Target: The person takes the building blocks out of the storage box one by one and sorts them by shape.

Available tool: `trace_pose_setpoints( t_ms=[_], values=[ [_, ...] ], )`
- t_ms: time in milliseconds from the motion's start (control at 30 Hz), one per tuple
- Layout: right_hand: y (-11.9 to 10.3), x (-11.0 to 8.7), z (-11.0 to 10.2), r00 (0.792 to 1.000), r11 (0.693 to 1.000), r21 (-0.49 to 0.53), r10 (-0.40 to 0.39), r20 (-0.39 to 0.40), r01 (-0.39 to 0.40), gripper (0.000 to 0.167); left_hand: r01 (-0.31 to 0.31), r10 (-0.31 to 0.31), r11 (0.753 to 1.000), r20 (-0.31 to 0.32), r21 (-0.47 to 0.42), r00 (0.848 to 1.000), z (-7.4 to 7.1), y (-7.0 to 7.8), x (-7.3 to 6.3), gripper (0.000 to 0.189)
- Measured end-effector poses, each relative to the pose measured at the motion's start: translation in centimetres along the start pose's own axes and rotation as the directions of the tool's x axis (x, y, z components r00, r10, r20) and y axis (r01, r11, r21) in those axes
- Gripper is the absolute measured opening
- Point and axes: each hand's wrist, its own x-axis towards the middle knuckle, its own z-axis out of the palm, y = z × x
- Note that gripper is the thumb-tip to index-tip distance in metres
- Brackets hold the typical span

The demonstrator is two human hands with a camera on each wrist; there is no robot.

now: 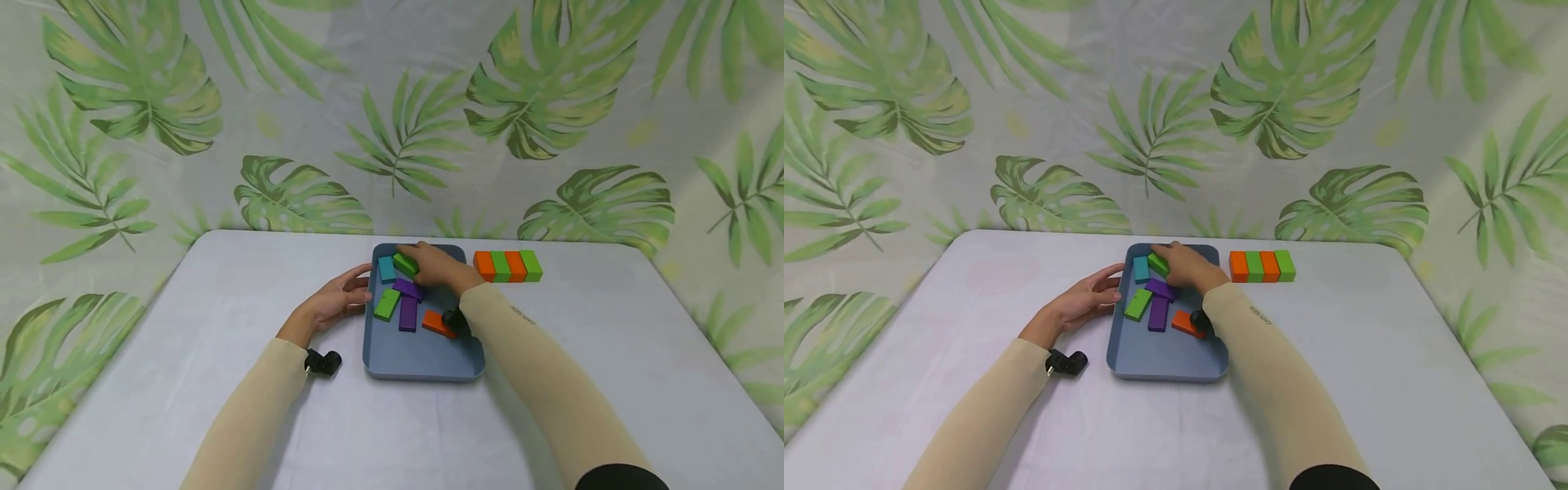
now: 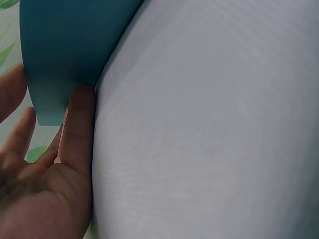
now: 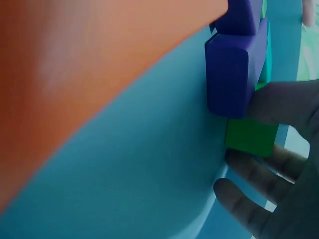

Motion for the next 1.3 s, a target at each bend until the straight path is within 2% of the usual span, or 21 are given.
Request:
trace_pose_setpoints(
  t_ms=[233,700,933,1133,1300],
  values=[
    [0.2,0.0,-0.2,0.999,0.999,0.032,0.019,-0.028,-0.019,0.069,-0.006,0.006,1.000,0.003,-0.015,1.000,0.1,0.2,0.1,0.073],
    [1.5,0.0,0.1,0.998,0.993,0.113,-0.018,-0.062,0.025,0.071,0.010,-0.010,1.000,-0.007,-0.015,1.000,0.2,0.0,0.3,0.073],
    [1.7,-0.6,-0.6,0.991,0.988,0.143,-0.034,-0.129,0.053,0.069,-0.007,0.007,1.000,0.004,-0.008,1.000,0.1,-0.1,0.2,0.074],
    [1.1,-2.7,-2.6,0.983,0.970,0.225,-0.056,-0.174,0.095,0.074,-0.029,0.029,1.000,0.002,0.013,1.000,-0.2,-0.2,0.1,0.074],
    [1.7,-5.9,-4.0,0.968,0.927,0.343,-0.071,-0.239,0.153,0.077,-0.022,0.022,1.000,0.003,0.011,1.000,-0.2,-0.3,0.2,0.074]
  ],
)
